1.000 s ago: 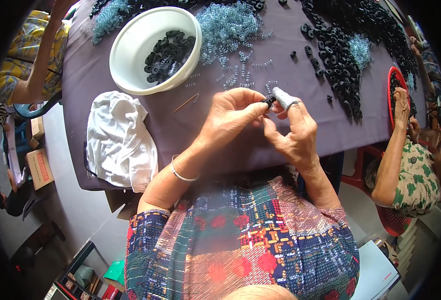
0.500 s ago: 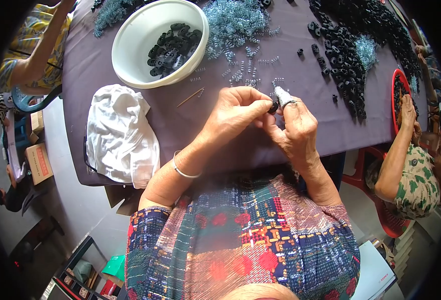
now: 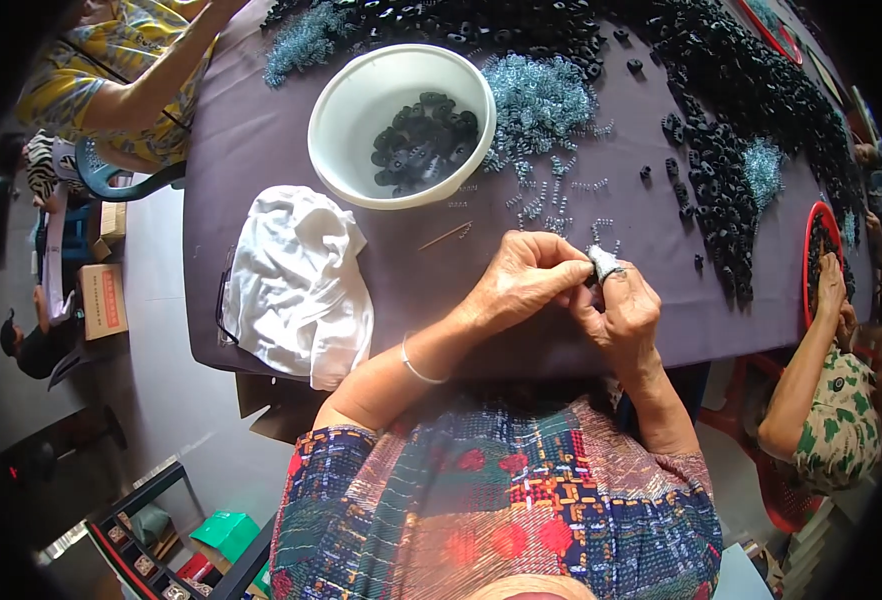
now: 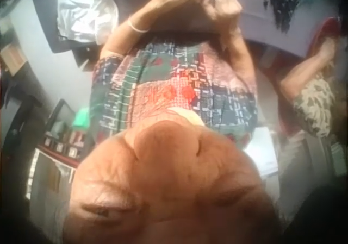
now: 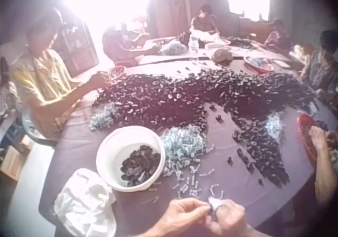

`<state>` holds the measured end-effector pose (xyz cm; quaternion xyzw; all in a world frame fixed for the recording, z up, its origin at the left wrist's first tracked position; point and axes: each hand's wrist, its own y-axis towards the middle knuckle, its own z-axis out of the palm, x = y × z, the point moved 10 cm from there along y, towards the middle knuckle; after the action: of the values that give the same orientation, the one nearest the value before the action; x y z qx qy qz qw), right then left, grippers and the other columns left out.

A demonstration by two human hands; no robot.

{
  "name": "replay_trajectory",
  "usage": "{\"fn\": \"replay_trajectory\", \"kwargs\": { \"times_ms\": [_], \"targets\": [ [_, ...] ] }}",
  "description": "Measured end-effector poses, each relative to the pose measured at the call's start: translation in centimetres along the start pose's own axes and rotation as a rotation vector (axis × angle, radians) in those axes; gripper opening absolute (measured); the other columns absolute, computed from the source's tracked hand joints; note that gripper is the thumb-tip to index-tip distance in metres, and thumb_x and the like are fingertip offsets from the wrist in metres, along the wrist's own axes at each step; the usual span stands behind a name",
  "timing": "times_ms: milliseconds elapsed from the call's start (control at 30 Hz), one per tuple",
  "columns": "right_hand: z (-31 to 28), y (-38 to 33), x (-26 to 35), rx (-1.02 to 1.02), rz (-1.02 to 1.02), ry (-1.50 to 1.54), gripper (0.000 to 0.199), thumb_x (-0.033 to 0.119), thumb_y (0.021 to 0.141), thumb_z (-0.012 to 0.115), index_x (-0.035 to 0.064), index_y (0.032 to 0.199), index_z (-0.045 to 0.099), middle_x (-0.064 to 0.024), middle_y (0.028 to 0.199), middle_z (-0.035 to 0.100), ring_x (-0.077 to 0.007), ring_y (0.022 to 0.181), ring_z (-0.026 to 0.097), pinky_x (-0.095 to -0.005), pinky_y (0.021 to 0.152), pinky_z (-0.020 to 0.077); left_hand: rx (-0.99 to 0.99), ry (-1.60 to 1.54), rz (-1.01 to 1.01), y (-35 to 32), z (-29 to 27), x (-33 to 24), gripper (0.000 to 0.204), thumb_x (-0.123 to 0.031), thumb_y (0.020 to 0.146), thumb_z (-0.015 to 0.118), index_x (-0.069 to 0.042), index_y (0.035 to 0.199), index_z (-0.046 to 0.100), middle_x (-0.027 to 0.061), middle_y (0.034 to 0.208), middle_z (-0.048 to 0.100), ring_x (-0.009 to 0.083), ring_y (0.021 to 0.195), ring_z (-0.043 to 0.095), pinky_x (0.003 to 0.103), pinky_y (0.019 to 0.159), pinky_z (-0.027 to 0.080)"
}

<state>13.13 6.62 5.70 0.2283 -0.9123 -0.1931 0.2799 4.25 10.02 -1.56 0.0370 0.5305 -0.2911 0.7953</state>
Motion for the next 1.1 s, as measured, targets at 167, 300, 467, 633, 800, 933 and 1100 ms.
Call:
{"fn": "replay_trajectory", "kwargs": {
  "times_ms": [167, 300, 467, 633, 800, 933, 1100],
  "targets": [
    [-0.4, 0.2, -0.4, -0.023, 0.028, 0.047, 0.036, 0.009, 0.07, 0.071, -0.0095, 0.1, 0.059, -0.0192, 0.084, 0.061, -0.0349, 0.074, 0.063, -0.0392, 0.064, 0.053, -0.001, -0.051, -0.043, 0.2, 0.3, 0.4, 0.013, -0.012, 0.089, 0.064, 0.001, 0.091, 0.066, 0.0039, 0.075, 0.066, 0.0066, 0.064, 0.06, 0.02, 0.058, 0.049],
    [-1.4, 1.1, -0.7, -0.017, 0.095, 0.149, 0.049, 0.009, 0.069, 0.073, -0.0076, 0.112, 0.057, -0.0174, 0.089, 0.06, -0.0311, 0.075, 0.062, -0.0374, 0.066, 0.0524, 0.062, -0.142, -0.011, 0.3, 0.2, 0.3, 0.018, -0.014, 0.088, 0.067, 0.002, 0.096, 0.066, 0.0054, 0.078, 0.066, 0.0089, 0.066, 0.062, 0.021, 0.061, 0.051],
    [-2.2, 0.2, -2.0, -0.106, 0.125, 0.198, 0.052, 0.008, 0.068, 0.075, -0.004, 0.116, 0.057, -0.0131, 0.101, 0.061, -0.0243, 0.081, 0.061, -0.0325, 0.066, 0.0507, -0.01, -0.146, -0.089, 0.1, -0.5, 0.2, 0.021, -0.015, 0.088, 0.065, 0.001, 0.102, 0.064, 0.0126, 0.09, 0.068, 0.0139, 0.075, 0.065, 0.024, 0.07, 0.053],
    [-2.1, -0.1, -1.2, -0.098, 0.102, 0.208, 0.049, 0.007, 0.065, 0.076, -0.0059, 0.11, 0.059, -0.0178, 0.102, 0.06, -0.0328, 0.09, 0.062, -0.0371, 0.075, 0.0529, 0.031, -0.109, -0.078, 0.0, -0.1, 0.5, 0.022, -0.015, 0.088, 0.065, 0.001, 0.101, 0.065, 0.0118, 0.09, 0.068, 0.0127, 0.076, 0.064, 0.024, 0.071, 0.052],
    [-2.1, 0.1, -0.4, -0.141, 0.02, 0.11, 0.044, 0.006, 0.064, 0.076, -0.0051, 0.104, 0.06, -0.0171, 0.098, 0.06, -0.0314, 0.086, 0.062, -0.0372, 0.072, 0.0532, 0.036, -0.012, -0.054, -0.1, 0.3, 0.2, 0.022, -0.017, 0.089, 0.064, 0.002, 0.1, 0.065, 0.0103, 0.089, 0.068, 0.0121, 0.075, 0.063, 0.024, 0.07, 0.051],
    [-1.7, -0.2, -1.1, -0.165, 0.08, 0.149, 0.039, 0.004, 0.065, 0.075, -0.0051, 0.1, 0.061, -0.0148, 0.088, 0.061, -0.0301, 0.077, 0.062, -0.0361, 0.066, 0.0536, 0.005, -0.077, -0.078, 0.1, 0.0, 0.5, 0.024, -0.021, 0.092, 0.061, 0.002, 0.099, 0.066, 0.0071, 0.085, 0.067, 0.0104, 0.072, 0.062, 0.023, 0.068, 0.051],
    [-2.0, -0.1, -1.4, -0.225, 0.081, 0.163, 0.036, 0.002, 0.065, 0.074, -0.0047, 0.098, 0.061, -0.013, 0.083, 0.061, -0.029, 0.071, 0.062, -0.0353, 0.062, 0.0534, -0.013, -0.146, -0.074, 0.1, -0.1, 0.2, 0.026, -0.023, 0.094, 0.06, 0.002, 0.098, 0.066, 0.0046, 0.081, 0.066, 0.0092, 0.07, 0.062, 0.022, 0.067, 0.051]
  ]
}}
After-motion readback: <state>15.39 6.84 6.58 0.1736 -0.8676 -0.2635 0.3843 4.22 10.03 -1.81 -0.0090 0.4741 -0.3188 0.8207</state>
